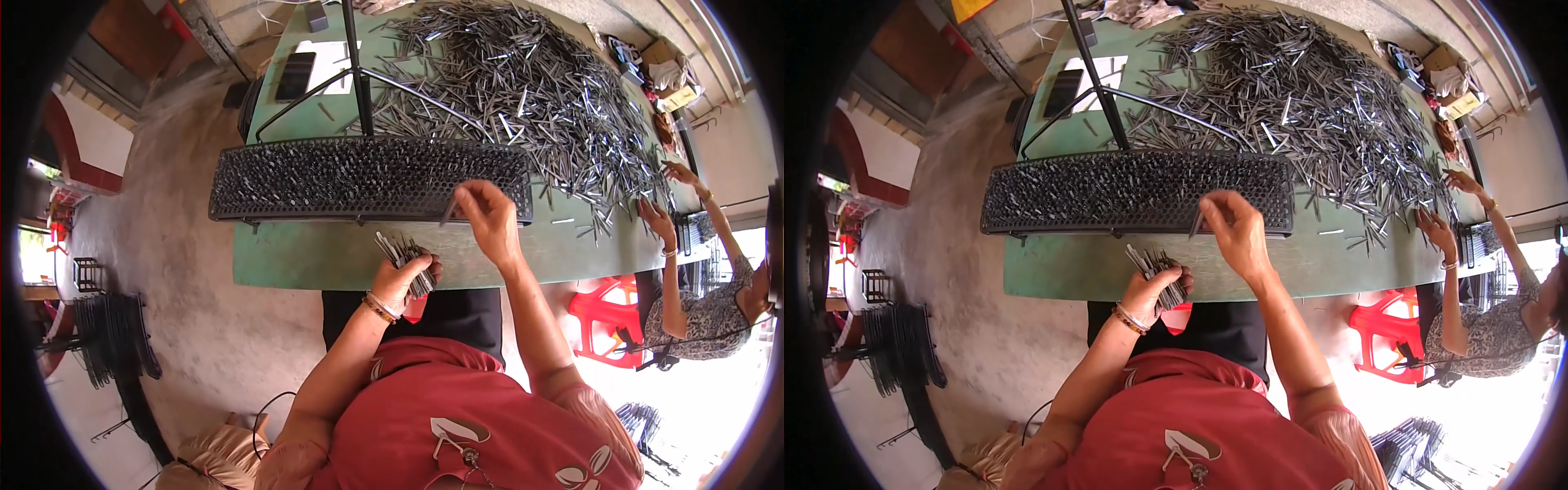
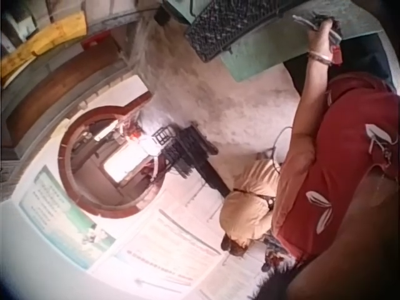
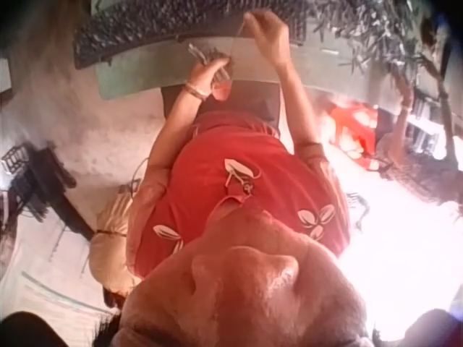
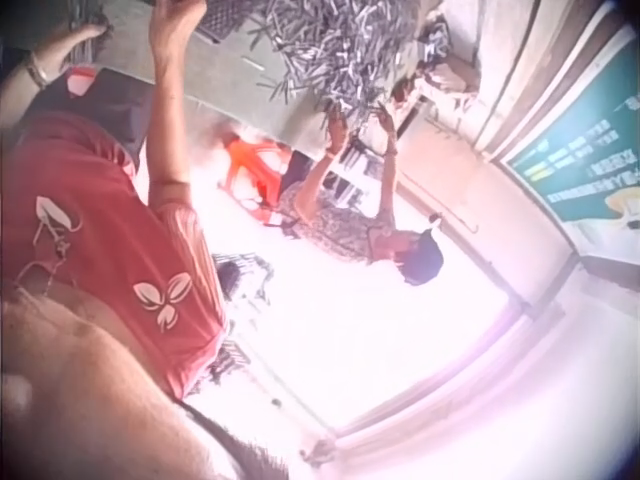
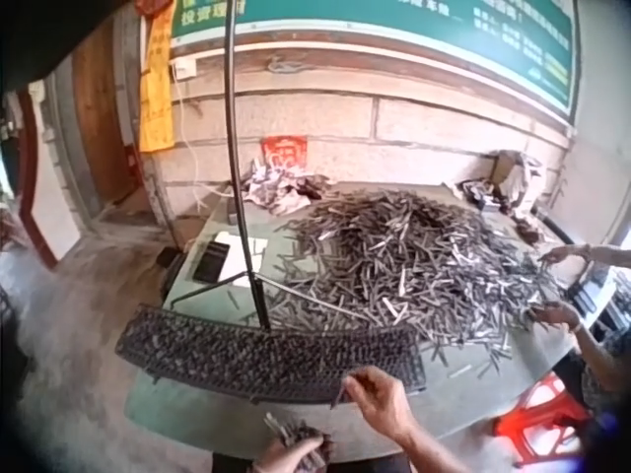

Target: Assembling small metal pins into a black grid template on a workbench by hand and using a tool.

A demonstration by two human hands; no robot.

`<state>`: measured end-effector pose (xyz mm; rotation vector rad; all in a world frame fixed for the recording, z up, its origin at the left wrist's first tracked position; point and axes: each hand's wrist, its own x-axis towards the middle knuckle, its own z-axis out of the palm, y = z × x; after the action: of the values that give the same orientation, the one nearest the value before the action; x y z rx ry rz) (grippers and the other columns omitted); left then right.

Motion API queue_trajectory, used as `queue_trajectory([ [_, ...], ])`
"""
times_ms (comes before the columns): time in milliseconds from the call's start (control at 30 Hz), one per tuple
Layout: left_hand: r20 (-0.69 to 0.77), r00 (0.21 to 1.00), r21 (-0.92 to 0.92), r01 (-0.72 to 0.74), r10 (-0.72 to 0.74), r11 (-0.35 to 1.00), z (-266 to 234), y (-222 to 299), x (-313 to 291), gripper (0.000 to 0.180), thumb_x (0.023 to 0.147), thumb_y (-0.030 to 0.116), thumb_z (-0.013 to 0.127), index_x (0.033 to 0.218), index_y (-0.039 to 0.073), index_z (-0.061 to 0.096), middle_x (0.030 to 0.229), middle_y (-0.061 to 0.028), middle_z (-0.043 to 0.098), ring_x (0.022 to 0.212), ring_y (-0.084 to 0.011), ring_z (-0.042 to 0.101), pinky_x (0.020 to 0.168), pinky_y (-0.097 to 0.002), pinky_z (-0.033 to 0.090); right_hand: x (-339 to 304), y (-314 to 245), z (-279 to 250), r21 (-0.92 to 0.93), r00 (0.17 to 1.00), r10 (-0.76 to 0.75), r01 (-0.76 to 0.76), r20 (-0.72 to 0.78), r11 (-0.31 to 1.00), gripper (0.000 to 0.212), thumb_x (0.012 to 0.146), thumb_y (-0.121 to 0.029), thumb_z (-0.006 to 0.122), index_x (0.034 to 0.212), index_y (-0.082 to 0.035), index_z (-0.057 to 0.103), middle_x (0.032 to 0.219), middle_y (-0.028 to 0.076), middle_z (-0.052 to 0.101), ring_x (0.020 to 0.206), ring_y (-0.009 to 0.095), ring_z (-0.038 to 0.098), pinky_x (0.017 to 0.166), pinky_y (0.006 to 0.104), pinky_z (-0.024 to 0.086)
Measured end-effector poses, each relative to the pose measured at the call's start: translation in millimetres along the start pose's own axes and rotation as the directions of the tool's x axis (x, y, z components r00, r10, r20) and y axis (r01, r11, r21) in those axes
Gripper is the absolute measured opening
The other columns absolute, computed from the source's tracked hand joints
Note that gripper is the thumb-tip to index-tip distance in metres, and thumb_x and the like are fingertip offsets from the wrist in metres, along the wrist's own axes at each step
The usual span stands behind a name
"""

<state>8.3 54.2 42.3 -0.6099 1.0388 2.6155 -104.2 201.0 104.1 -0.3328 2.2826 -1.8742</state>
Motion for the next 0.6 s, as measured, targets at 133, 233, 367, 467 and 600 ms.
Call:
queue_trajectory([
  [133,0.033,0.999,0.010,0.017,-0.018,1.000,4.6,-3.7,-0.2,0.012,0.085,0.006,0.064,0.095,0.001,0.060,0.088,-0.0108,0.066,0.078,-0.0216,0.066,0.070,-0.0353,0.057,32.0,6.8,0.1,-0.006,0.985,-0.108,0.108,-0.134,0.994,0.022,0.092,-0.014,0.061,0.103,0.005,0.062,0.083,0.005,0.065,0.071,0.009,0.060,0.065,0.0229,0.050],
  [233,0.023,0.999,0.036,0.042,-0.042,0.998,9.4,-5.9,-2.5,0.013,0.085,0.006,0.064,0.096,0.001,0.059,0.089,-0.0112,0.066,0.079,-0.0220,0.066,0.070,-0.0354,0.056,41.6,13.4,1.6,-0.022,0.980,-0.138,0.136,-0.142,0.990,0.020,0.092,-0.013,0.061,0.104,0.003,0.062,0.083,0.005,0.066,0.070,0.009,0.061,0.065,0.0232,0.050],
  [367,0.052,0.998,0.040,0.040,-0.042,0.998,9.9,-8.0,-4.1,0.012,0.085,0.005,0.063,0.096,0.002,0.059,0.089,-0.0111,0.065,0.078,-0.0218,0.066,0.070,-0.0357,0.056,41.9,14.7,-1.0,-0.195,0.982,-0.181,0.168,-0.051,0.966,0.017,0.089,-0.009,0.062,0.103,0.001,0.062,0.083,0.007,0.066,0.070,0.012,0.063,0.065,0.0243,0.050],
  [467,0.071,0.997,0.029,0.034,-0.036,0.999,7.1,-11.8,-0.8,0.011,0.086,0.004,0.063,0.096,0.002,0.059,0.088,-0.0110,0.065,0.078,-0.0219,0.066,0.070,-0.0359,0.057,43.0,15.9,-4.1,-0.271,0.962,-0.274,0.262,-0.007,0.926,0.015,0.089,-0.008,0.061,0.101,0.001,0.061,0.087,0.008,0.065,0.072,0.013,0.063,0.066,0.0256,0.050],
  [600,0.066,0.997,0.046,0.037,-0.040,0.998,10.4,-10.2,-1.2,0.012,0.085,0.004,0.063,0.096,0.002,0.059,0.088,-0.0110,0.065,0.078,-0.0219,0.066,0.070,-0.0360,0.057,45.3,19.5,-7.0,-0.284,0.919,-0.389,0.391,0.066,0.875,0.013,0.089,-0.005,0.061,0.100,0.000,0.061,0.092,0.009,0.063,0.075,0.015,0.063,0.068,0.0278,0.050],
])
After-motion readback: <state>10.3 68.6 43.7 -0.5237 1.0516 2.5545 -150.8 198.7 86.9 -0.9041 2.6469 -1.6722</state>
